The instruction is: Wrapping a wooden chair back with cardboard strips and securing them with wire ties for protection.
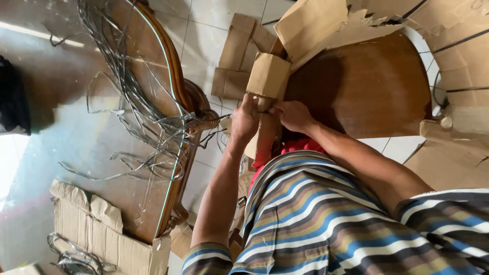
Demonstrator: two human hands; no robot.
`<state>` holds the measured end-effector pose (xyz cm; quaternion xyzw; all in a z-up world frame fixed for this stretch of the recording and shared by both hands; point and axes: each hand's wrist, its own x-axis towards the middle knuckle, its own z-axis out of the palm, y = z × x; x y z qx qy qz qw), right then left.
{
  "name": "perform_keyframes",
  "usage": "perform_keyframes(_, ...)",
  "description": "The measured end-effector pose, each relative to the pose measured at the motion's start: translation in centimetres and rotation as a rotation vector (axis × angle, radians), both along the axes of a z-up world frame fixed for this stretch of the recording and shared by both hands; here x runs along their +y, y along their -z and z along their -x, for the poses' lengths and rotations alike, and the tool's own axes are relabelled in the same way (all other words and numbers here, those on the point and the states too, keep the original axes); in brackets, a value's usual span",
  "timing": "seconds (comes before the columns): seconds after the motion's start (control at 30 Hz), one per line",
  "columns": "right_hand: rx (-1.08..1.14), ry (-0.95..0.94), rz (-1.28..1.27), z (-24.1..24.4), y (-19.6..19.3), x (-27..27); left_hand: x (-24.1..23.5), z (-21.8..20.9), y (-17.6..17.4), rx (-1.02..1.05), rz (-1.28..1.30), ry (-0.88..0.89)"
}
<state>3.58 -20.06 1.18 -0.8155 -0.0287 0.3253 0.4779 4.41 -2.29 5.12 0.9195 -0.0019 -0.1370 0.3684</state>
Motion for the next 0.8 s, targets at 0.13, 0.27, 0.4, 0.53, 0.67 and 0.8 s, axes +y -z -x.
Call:
perform_keyframes(0.13,-0.095,0.045,0.062,-0.3,2.6,0.7,-1.9,1.6,-1.3,-0.068,0.016,-0.001)
perform_keyframes(0.27,-0.235,0.037,0.13,-0.9,6.7,1.4,-2.6,2.8,-0.5,-0.052,-0.057,-0.066)
perform_keyframes(0.4,-0.214,0.016,0.125,-0.4,3.7,0.4,-0.7,1.8,0.6,0.049,0.013,-0.039)
perform_keyframes(0.53,-0.044,0.119,-0.039,0.0,2.2,0.2,-0.8,0.6,0.7,0.222,-0.172,-0.028)
perform_keyframes(0.67,0.127,0.248,-0.114,1.9,5.1,1.9,-0.8,0.3,1.2,0.352,-0.131,-0.114)
perform_keyframes(0.8,0.116,0.191,-0.018,1.2,1.8,2.2,-1.8,0.3,-1.6,0.321,-0.078,-0.147)
